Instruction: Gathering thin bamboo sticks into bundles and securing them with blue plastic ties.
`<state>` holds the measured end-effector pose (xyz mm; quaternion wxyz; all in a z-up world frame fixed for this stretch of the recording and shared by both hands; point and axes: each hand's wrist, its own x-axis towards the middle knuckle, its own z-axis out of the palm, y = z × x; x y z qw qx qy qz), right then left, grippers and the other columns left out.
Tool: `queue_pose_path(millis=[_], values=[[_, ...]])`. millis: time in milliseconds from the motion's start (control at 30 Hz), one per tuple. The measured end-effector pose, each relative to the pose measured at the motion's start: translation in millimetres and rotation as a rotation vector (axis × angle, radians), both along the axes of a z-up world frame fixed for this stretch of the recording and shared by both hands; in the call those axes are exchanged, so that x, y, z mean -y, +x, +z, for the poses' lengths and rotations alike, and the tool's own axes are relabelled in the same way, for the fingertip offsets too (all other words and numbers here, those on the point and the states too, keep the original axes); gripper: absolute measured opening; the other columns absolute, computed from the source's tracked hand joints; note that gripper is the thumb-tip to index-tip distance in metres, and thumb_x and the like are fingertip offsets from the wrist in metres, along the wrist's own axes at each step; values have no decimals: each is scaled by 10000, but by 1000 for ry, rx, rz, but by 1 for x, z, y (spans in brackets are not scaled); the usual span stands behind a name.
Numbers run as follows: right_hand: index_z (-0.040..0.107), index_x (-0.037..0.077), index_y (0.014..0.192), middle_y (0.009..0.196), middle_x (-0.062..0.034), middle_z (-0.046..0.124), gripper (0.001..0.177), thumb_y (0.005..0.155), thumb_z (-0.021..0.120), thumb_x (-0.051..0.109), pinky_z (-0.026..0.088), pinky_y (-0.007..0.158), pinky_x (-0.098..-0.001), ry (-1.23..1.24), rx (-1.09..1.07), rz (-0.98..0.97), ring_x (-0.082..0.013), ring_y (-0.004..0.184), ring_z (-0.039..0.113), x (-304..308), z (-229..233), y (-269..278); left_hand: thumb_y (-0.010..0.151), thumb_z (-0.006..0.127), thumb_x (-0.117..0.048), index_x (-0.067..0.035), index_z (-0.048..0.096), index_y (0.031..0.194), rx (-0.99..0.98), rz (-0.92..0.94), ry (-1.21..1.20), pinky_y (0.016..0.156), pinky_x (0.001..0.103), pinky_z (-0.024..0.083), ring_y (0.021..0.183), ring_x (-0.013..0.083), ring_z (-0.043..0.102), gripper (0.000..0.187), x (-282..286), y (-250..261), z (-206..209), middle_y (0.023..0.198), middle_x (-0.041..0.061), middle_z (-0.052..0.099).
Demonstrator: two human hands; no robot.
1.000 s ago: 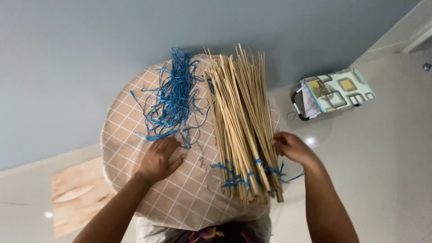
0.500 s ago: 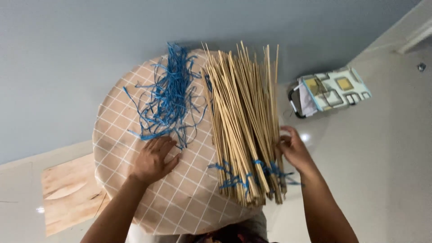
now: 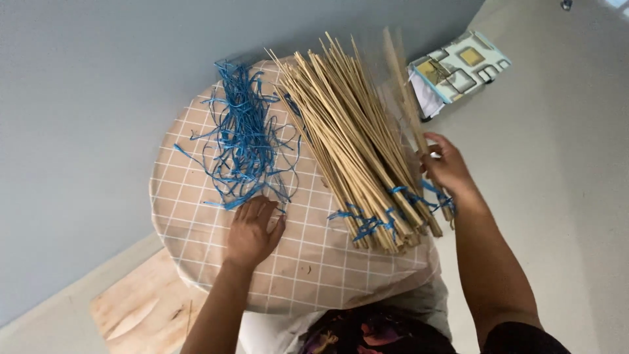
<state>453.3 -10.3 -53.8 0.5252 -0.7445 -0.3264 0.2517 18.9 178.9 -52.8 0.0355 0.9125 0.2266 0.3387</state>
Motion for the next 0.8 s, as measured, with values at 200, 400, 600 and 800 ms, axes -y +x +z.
queue_pose_path(millis=[200,400,600,800], values=[[357,-81,1538,1163,-332,587,572,1002,546,-20,569,584,-400,36,-17,-42,-345,735,667,14,19,-14,863,722,-257,-99,744,1060,15,-17,-5,902,426,551,1066,313,708,253,1,-2,3,1038,113,679],[406,-5,1521,1153,-220,598,516,1022,540,3,473,437,-291,147,-47,-58,-192,582,584,37,25,0,851,737,-196,-73,748,1079,50,-26,-12,837,445,571,1002,356,718,259,0,-9,3,1094,156,664],[497,-20,1435,1079,-154,656,440,1007,572,52,448,438,-268,223,-155,-71,-135,569,574,67,37,0,983,624,-329,-97,732,1128,101,-69,9,845,446,557,1008,352,712,294,-6,-7,-10,1103,135,643],[463,62,1536,1085,-184,650,621,937,593,159,493,515,-280,408,-342,121,-166,616,613,85,64,-1,1057,440,-433,-106,731,1163,103,-136,-42,837,456,532,973,359,703,451,-6,-13,-2,1095,125,640]])
